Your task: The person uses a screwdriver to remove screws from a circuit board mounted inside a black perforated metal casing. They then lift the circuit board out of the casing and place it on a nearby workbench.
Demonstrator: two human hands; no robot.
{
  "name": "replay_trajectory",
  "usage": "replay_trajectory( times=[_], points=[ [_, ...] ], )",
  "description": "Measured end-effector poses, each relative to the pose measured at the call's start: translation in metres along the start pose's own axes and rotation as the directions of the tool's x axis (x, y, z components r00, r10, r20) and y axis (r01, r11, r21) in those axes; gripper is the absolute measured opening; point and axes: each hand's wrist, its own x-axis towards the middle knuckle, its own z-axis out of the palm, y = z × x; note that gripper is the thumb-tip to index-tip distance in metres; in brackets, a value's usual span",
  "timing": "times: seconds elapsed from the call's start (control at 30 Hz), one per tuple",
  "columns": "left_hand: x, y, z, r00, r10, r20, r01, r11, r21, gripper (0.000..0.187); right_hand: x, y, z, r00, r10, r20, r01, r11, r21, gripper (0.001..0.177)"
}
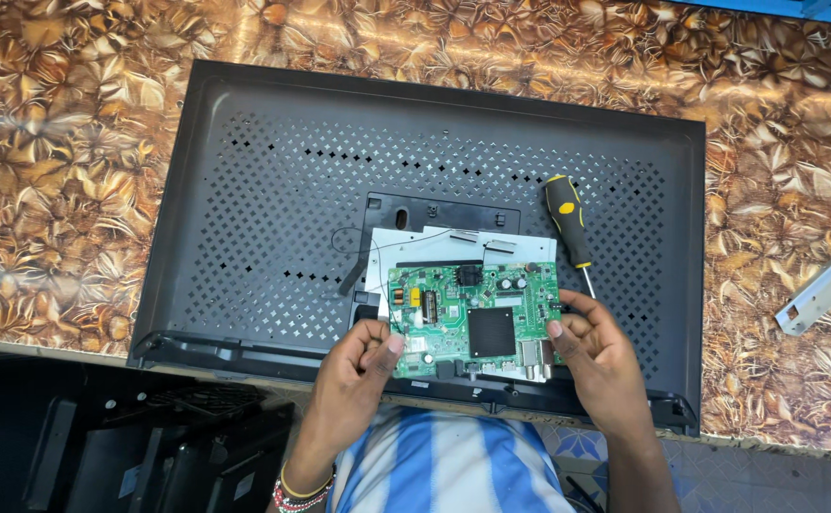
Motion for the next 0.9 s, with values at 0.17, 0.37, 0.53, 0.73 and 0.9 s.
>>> replay_trajectory(
  times=[0.17, 0.37, 0.53, 0.73, 0.9],
  points=[
    [0.000, -0.001, 0.003, 0.994, 0.104, -0.023, -0.099, 0.980, 0.174, 0.044, -0.001, 0.002, 0.001, 0.999, -0.039, 0.002, 0.039, 0.999, -0.024, 0.053],
    [-0.006, 0.016, 0.003, 0.987, 0.040, -0.158, 0.019, 0.935, 0.354, 0.038, -0.009, -0.007, 0.002, 0.998, -0.056, -0.031, 0.055, 0.998, -0.039, 0.051],
    [-0.004, 0.013, 0.003, 0.967, 0.093, -0.238, 0.038, 0.871, 0.491, 0.033, -0.014, -0.016, 0.005, 0.999, -0.003, -0.039, -0.003, 0.987, -0.162, 0.061],
    [0.003, -0.001, 0.002, 0.943, 0.211, -0.257, -0.032, 0.828, 0.559, 0.028, -0.014, -0.017, 0.006, 0.999, 0.026, -0.046, -0.034, 0.979, -0.200, 0.067],
    [0.008, -0.015, 0.004, 0.915, 0.310, -0.258, -0.103, 0.798, 0.594, 0.021, -0.016, -0.018, 0.012, 0.997, -0.066, -0.051, 0.054, 0.978, -0.203, 0.068]
  ],
)
